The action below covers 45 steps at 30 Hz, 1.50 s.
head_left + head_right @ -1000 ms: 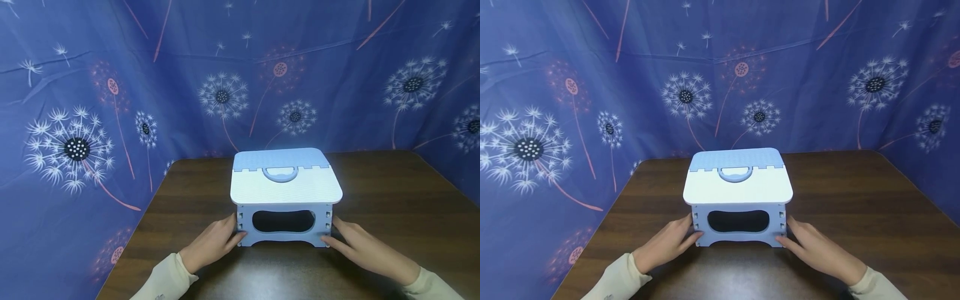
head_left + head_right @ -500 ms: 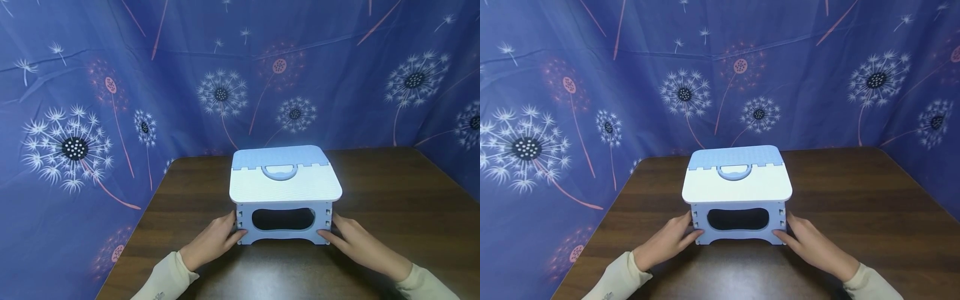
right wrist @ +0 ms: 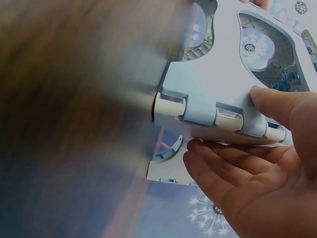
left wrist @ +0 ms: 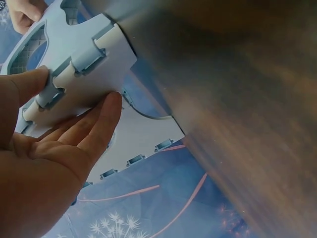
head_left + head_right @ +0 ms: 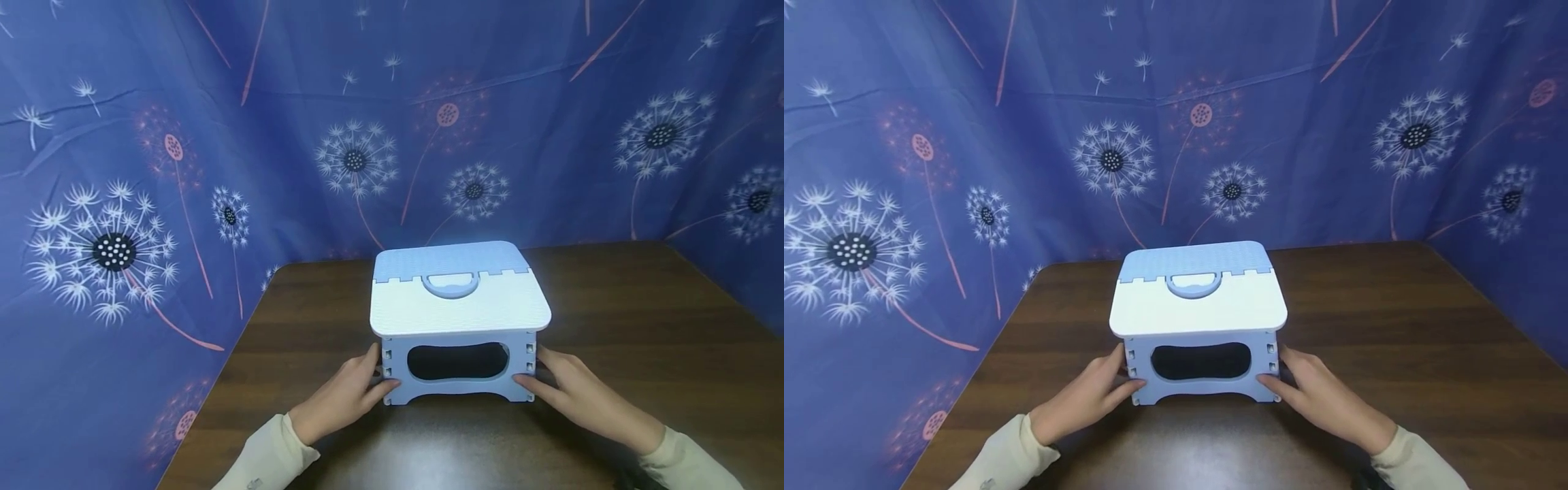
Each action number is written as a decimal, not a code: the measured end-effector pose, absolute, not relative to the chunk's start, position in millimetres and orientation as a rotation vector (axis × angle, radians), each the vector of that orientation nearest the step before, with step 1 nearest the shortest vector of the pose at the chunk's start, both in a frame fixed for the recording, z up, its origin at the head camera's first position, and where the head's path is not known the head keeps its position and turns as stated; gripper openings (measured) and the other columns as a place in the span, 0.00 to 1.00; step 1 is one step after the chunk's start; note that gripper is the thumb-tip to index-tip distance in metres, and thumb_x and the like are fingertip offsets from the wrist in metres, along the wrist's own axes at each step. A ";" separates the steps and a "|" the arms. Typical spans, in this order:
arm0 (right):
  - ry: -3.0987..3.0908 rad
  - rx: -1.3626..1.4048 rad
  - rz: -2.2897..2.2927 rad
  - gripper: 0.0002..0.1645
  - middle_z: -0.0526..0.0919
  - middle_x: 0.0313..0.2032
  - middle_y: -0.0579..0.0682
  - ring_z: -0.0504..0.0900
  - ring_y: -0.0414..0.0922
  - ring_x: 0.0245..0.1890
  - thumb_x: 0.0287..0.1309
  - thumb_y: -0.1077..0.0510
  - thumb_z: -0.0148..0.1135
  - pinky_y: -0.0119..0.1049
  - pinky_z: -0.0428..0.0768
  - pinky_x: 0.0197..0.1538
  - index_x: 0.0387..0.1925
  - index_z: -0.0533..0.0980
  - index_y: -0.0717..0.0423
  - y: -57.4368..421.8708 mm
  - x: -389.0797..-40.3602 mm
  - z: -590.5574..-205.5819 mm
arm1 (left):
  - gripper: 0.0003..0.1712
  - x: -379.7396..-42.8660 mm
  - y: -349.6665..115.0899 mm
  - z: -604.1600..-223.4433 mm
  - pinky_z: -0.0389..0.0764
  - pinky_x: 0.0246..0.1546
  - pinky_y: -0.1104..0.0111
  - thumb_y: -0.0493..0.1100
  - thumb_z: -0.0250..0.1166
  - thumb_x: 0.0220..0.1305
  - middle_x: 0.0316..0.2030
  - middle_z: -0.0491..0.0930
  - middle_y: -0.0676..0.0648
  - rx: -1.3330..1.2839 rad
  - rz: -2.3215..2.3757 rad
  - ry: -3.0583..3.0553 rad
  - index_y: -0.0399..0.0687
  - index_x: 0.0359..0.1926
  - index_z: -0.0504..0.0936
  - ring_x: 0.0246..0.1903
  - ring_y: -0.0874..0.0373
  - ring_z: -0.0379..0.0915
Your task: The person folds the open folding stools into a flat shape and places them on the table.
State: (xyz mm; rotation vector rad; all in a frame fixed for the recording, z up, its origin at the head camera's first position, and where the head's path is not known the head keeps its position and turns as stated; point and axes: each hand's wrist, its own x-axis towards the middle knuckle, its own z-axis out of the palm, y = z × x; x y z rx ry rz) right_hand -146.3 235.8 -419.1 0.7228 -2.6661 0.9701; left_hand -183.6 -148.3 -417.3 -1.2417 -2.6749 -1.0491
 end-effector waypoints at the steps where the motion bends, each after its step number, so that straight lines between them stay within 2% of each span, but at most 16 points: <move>1: -2.663 0.723 0.974 0.25 0.86 0.43 0.42 0.79 0.31 0.35 0.64 0.52 0.67 0.35 0.85 0.39 0.58 0.73 0.56 235.4 -146.2 -419.6 | 0.27 -183.7 -148.8 -417.0 0.80 0.33 0.79 0.49 0.60 0.73 0.39 0.81 0.55 -1.247 -1.062 -2.679 0.49 0.65 0.60 0.35 0.69 0.78; 5: -2.660 0.737 0.980 0.27 0.86 0.43 0.44 0.78 0.31 0.33 0.63 0.54 0.67 0.32 0.83 0.37 0.60 0.71 0.59 235.3 -144.7 -421.3 | 0.40 -185.0 -149.1 -412.8 0.81 0.37 0.78 0.47 0.61 0.72 0.41 0.82 0.54 -1.282 -1.082 -2.685 0.52 0.75 0.49 0.38 0.68 0.79; 8: -2.665 0.744 0.998 0.28 0.86 0.43 0.46 0.77 0.31 0.31 0.63 0.55 0.67 0.31 0.81 0.35 0.61 0.71 0.61 235.7 -143.2 -421.4 | 0.49 -186.2 -148.1 -407.8 0.81 0.42 0.77 0.45 0.63 0.70 0.45 0.82 0.53 -1.302 -1.089 -2.692 0.57 0.78 0.39 0.45 0.65 0.80; 13: -2.660 0.744 1.033 0.27 0.86 0.40 0.44 0.76 0.31 0.30 0.63 0.55 0.68 0.30 0.80 0.32 0.59 0.72 0.60 236.0 -141.8 -423.2 | 0.56 -187.9 -146.5 -399.1 0.81 0.46 0.74 0.40 0.68 0.66 0.55 0.82 0.48 -1.354 -1.117 -2.708 0.60 0.79 0.36 0.50 0.63 0.80; 17: -2.647 0.741 1.041 0.26 0.85 0.39 0.43 0.76 0.31 0.29 0.63 0.56 0.68 0.30 0.79 0.31 0.58 0.72 0.60 235.5 -141.5 -425.5 | 0.57 -189.4 -146.3 -395.7 0.80 0.47 0.73 0.38 0.69 0.64 0.59 0.79 0.45 -1.366 -1.160 -2.745 0.62 0.78 0.38 0.52 0.63 0.79; 22: -2.617 0.737 1.056 0.22 0.85 0.38 0.44 0.75 0.32 0.28 0.62 0.59 0.68 0.30 0.77 0.29 0.55 0.74 0.60 235.3 -141.4 -426.5 | 0.55 -191.9 -145.1 -396.4 0.80 0.46 0.74 0.39 0.70 0.64 0.56 0.81 0.49 -1.366 -1.130 -2.762 0.63 0.78 0.40 0.49 0.63 0.80; 27: -2.582 0.773 1.029 0.23 0.84 0.36 0.42 0.74 0.31 0.27 0.61 0.61 0.69 0.30 0.77 0.28 0.55 0.73 0.60 237.4 -144.0 -427.0 | 0.57 -192.9 -143.7 -398.5 0.80 0.46 0.74 0.38 0.70 0.63 0.57 0.81 0.48 -1.370 -1.148 -2.751 0.65 0.78 0.39 0.49 0.62 0.81; 32: -2.596 0.772 1.036 0.24 0.82 0.35 0.39 0.75 0.32 0.27 0.61 0.60 0.69 0.30 0.77 0.28 0.56 0.72 0.60 241.3 -143.6 -426.2 | 0.58 -193.9 -141.7 -399.3 0.79 0.47 0.77 0.39 0.70 0.63 0.56 0.81 0.49 -1.388 -1.129 -2.719 0.64 0.78 0.38 0.49 0.62 0.81; 39: -2.588 0.828 1.068 0.25 0.81 0.34 0.40 0.75 0.33 0.27 0.63 0.61 0.66 0.29 0.76 0.28 0.59 0.69 0.62 243.1 -142.2 -427.1 | 0.58 -194.3 -141.6 -399.9 0.79 0.46 0.77 0.39 0.70 0.64 0.54 0.82 0.51 -1.412 -1.147 -2.712 0.64 0.78 0.37 0.48 0.65 0.80; 45: -2.578 0.885 1.099 0.27 0.78 0.32 0.39 0.75 0.33 0.28 0.65 0.63 0.64 0.29 0.75 0.27 0.62 0.66 0.62 243.0 -144.4 -426.4 | 0.58 -194.6 -143.4 -400.0 0.80 0.45 0.77 0.38 0.69 0.64 0.55 0.82 0.50 -1.419 -1.173 -2.709 0.64 0.78 0.37 0.47 0.64 0.81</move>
